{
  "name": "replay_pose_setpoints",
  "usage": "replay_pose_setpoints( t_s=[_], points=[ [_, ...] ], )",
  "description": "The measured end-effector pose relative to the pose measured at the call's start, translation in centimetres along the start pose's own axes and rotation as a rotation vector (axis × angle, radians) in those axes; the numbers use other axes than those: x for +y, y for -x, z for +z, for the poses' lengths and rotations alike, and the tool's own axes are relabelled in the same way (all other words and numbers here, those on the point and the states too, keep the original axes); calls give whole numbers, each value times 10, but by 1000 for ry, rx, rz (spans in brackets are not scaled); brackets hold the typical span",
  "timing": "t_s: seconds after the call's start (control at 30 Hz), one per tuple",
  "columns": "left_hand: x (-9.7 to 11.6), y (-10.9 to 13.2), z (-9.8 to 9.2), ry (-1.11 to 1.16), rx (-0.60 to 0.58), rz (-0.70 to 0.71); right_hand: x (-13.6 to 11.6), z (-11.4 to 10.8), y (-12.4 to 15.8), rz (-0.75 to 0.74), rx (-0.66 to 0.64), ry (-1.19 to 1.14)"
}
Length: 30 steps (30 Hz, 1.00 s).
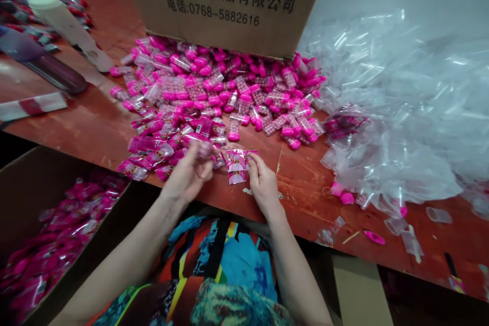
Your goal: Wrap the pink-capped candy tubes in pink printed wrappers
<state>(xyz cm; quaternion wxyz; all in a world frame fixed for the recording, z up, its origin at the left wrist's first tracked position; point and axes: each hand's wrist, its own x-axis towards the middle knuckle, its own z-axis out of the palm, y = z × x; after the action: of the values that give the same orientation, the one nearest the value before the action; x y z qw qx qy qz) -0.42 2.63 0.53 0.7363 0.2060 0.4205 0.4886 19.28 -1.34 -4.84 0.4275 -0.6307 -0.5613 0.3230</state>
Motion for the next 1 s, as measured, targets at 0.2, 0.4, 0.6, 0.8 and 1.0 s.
replay_pose_setpoints(
  t_s=[0.2,0.4,0.6,0.8,1.0],
  points=[
    [0,-3,-3,14,75,-99,15,6,-20,-35,114,765],
    [-55,-1,22,-216,-56,-154,8,3,-14,-68,158,433],
    [-50,-9,37,-210,-37,-87,-11,-1,-5,70,92,-208],
    [-46,-11,30,-158,-11,-82,-15,12,-15,381,-30,-712],
    [-37,-18,22,-150,-78,-214,-24,17,-26,212,43,-609]
  ],
)
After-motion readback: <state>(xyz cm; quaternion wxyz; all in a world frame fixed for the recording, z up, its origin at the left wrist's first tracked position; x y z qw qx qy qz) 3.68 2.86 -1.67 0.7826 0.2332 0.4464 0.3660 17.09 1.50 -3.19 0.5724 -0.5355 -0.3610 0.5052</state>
